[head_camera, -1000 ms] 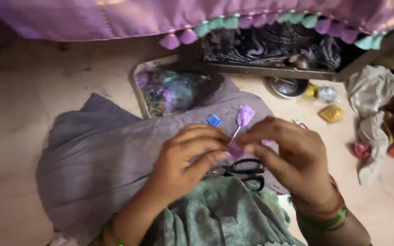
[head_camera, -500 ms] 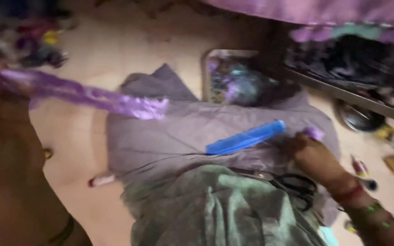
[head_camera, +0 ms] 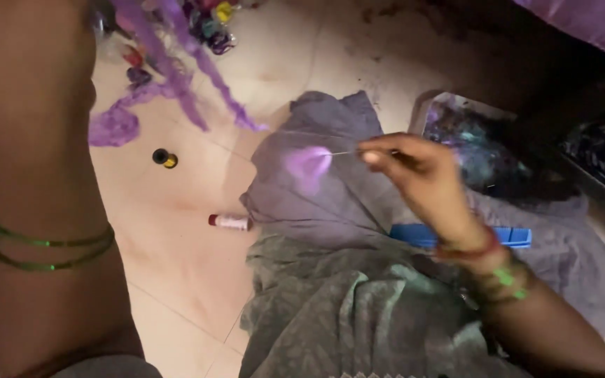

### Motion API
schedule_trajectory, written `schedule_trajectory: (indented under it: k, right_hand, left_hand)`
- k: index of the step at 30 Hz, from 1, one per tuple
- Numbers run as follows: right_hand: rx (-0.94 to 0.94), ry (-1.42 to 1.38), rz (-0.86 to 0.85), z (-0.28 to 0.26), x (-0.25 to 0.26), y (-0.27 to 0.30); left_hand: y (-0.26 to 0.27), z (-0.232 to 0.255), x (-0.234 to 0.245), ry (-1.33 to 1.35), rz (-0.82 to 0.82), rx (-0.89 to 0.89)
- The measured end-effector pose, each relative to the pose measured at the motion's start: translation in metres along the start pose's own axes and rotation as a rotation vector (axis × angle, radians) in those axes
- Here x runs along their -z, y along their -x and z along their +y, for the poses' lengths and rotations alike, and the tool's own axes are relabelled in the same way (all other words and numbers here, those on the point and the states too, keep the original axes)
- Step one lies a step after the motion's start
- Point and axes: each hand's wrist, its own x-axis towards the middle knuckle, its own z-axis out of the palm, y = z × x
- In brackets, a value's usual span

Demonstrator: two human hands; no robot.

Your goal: The person attaches purple tassels along the edge of a pink decorative fabric, using a needle and thread to secure each tassel. They then comb out purple fibrous material with a blue comb and use scissors to trim it while working on their lap on the floor.

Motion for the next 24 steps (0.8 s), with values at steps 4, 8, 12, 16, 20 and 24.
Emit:
schedule_trajectory:
  k: [4, 8, 12, 16, 20, 24]
  right_hand:
    - [-0.288, -0.317, -0.08, 0.108, -0.035, 0.011]
    - [-0.396, -0.072, -0.038, 0.123, -0.007, 0.044]
    - [-0.193, 0.291, -0.129, 0.122, 0.058, 0.094]
    - [-0.13, 1.004, -0.317, 0.097, 0.095, 0.137]
    - [0.003, 1.362, -0.257, 0.09, 0.109, 0.157]
    - [-0.037, 1.213, -0.147, 0.112, 0.112, 0.192]
  left_hand:
    - [0.065, -0.055, 0.029, -0.062, -0.023, -0.066]
    - [-0.024, 0.05, 0.048, -0.1, -0.072, -0.153]
    - [-0.051, 0.108, 0.03, -0.115, -0.151, -0.248]
    - [-0.066, 0.152, -0.024, -0.077, -0.244, -0.365]
    - [-0.074, 0.185, -0.111, 0.041, -0.347, -0.511]
    - [-0.067, 0.226, -0.196, 0.13, -0.433, -0.648]
